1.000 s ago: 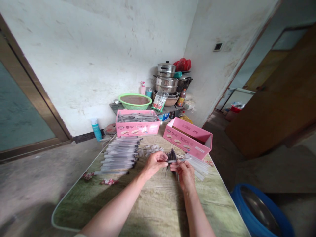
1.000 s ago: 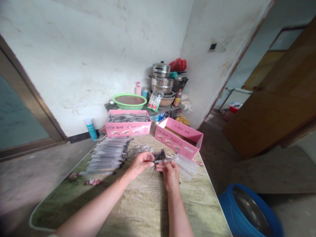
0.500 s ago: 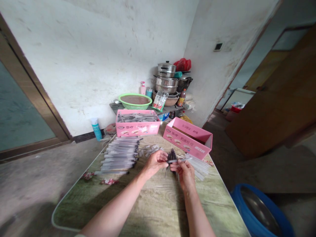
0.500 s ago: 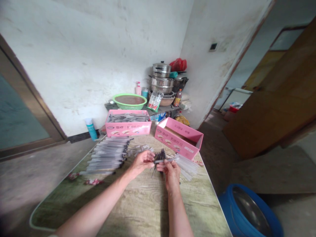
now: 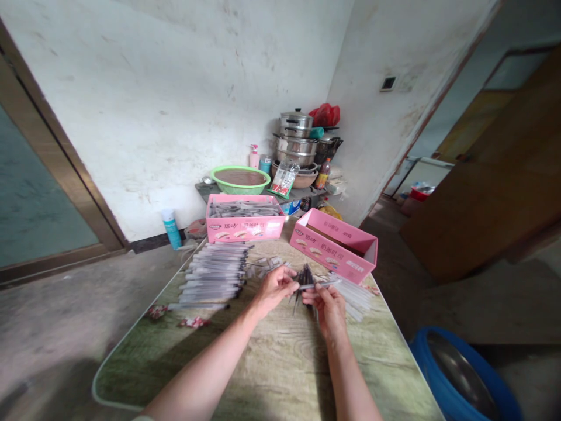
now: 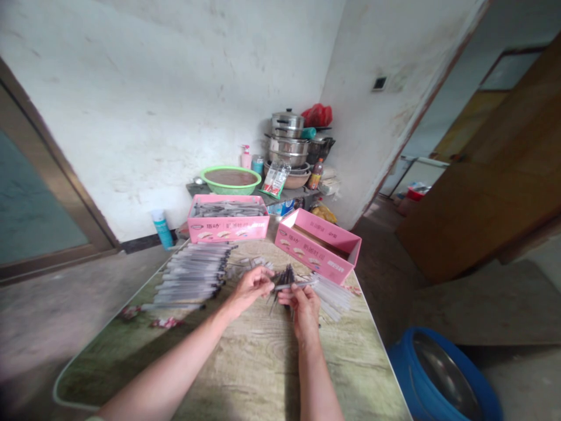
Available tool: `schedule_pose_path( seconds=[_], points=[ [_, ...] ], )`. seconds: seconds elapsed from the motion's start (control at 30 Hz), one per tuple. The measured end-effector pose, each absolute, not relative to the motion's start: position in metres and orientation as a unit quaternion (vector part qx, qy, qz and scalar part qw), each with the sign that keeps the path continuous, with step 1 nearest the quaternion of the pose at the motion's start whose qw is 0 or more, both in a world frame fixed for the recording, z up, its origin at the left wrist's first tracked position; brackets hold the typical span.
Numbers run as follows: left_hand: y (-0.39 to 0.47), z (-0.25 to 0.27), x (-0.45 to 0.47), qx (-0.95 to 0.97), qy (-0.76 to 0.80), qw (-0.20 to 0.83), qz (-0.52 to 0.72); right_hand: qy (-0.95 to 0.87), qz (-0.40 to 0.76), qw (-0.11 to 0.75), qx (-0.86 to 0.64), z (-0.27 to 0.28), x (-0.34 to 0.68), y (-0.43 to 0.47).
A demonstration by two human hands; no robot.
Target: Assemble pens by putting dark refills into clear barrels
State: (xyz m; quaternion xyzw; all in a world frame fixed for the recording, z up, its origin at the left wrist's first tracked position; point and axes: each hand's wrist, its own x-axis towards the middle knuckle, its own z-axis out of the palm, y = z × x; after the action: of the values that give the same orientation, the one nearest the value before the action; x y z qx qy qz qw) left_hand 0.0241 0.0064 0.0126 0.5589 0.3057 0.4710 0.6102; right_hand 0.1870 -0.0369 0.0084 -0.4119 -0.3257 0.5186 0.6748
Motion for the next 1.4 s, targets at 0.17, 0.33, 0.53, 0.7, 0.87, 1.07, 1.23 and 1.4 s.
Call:
schedule_pose_path(
  seconds=[0.17,0.33,0.53,0.7,0.87,1.07,1.23,1.4],
  points=[
    [0.006,0.013,0.025,0.571,0.293,0.623,0.448,-0.326,0.517,0.672,-0.418,0.009,0.186,-0.037],
    [0.008,0.010,0.025,0.562,0.299,0.610,0.473,-0.327,0.513,0.674,-0.418,0.010,0.186,-0.038],
    [0.007,0.011,0.024,0.581,0.286,0.618,0.446,-0.327,0.521,0.670,-0.416,0.010,0.186,-0.038],
    [0.017,0.010,0.015,0.616,0.370,0.489,0.494,-0.296,0.517,0.699,-0.395,0.009,0.192,-0.037],
    [0.015,0.005,0.007,0.739,0.478,0.288,0.378,-0.291,0.505,0.706,-0.402,0.010,0.196,-0.038],
    [0.009,0.004,0.010,0.748,0.498,0.260,0.353,-0.308,0.507,0.694,-0.408,0.011,0.196,-0.039],
    [0.018,0.006,0.002,0.762,0.522,0.176,0.341,-0.300,0.503,0.696,-0.416,0.011,0.197,-0.039],
    [0.027,0.010,-0.011,0.748,0.578,0.060,0.321,-0.307,0.503,0.695,-0.412,0.012,0.196,-0.040]
  ],
)
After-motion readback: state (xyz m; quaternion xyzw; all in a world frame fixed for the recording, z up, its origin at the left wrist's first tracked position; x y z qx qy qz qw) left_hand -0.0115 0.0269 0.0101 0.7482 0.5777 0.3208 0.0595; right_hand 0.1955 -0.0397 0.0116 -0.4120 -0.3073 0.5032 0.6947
